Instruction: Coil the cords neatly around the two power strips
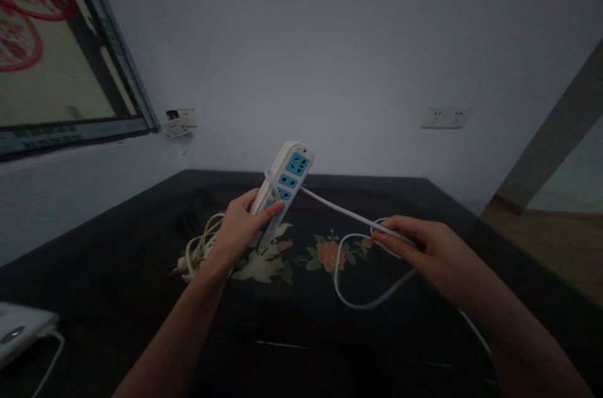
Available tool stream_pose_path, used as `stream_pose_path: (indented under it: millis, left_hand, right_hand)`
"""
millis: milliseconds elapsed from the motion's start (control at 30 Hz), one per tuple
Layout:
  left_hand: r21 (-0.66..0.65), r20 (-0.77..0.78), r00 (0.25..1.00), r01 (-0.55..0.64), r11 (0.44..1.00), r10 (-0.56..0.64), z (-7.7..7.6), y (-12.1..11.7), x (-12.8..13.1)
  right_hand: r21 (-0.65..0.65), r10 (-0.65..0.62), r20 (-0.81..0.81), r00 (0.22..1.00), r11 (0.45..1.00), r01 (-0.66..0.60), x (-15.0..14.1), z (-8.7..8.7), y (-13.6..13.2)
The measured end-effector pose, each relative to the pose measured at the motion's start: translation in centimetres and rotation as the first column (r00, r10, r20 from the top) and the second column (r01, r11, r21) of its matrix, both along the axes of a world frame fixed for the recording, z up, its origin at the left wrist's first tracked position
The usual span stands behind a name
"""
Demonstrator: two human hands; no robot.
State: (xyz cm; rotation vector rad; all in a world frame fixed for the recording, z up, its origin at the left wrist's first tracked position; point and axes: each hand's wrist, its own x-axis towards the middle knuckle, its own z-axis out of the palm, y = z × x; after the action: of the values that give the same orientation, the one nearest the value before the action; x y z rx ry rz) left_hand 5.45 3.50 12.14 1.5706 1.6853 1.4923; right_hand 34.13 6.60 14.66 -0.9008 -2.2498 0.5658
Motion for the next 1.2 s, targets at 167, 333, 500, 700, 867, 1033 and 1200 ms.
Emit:
stream_pose_path:
  millis: [167,333,500,700,867,1033,1200]
  left_hand:
    - [-0.016,-0.061,0.998,0.005,1.0,-0.006,-0.1,0.1,-0.3]
    - [-0.108,-0.299,0.954,-0.019,0.994,-0.014,0.1,-0.1,1.1]
    - [-0.205,-0.501,0.856,0.026,0.978,-0.128,-0.8,-0.2,3.1]
    - [-0.356,-0.67,0.669,0.091,0.93,-0.322,-1.6,-1.6,6.1]
    - [-0.38,-0.766,0.514,0.123,0.917,-0.387,-1.5,-3.0,7.5]
    - [-0.433,-0.788,0.408,0.164,0.887,-0.46,-0.7,-3.6,8.0]
    - [-0.449,-0.775,0.393,0.21,0.869,-0.495,-0.4,-3.8,8.2]
  right_hand:
    - [0.103,-0.084,-0.02,0.996,0.991,0.085,0.9,0.8,-1.5]
    - [0.308,0.008,-0.022,1.0,0.951,0.0,-0.3,0.9,-4.0]
    - [0.416,0.038,0.16,0.986,0.904,-0.102,-1.1,0.6,-5.8]
    - [0.519,-0.016,0.14,0.99,0.853,-0.06,-0.8,0.9,-5.7]
    - [0.413,-0.056,-0.046,0.997,0.908,0.07,-0.1,1.2,-3.9]
    - [0.177,-0.048,-0.153,0.987,0.981,0.075,-0.1,0.9,-2.7]
    - [0.095,0.073,-0.127,0.989,0.994,-0.061,-0.9,0.7,-3.2]
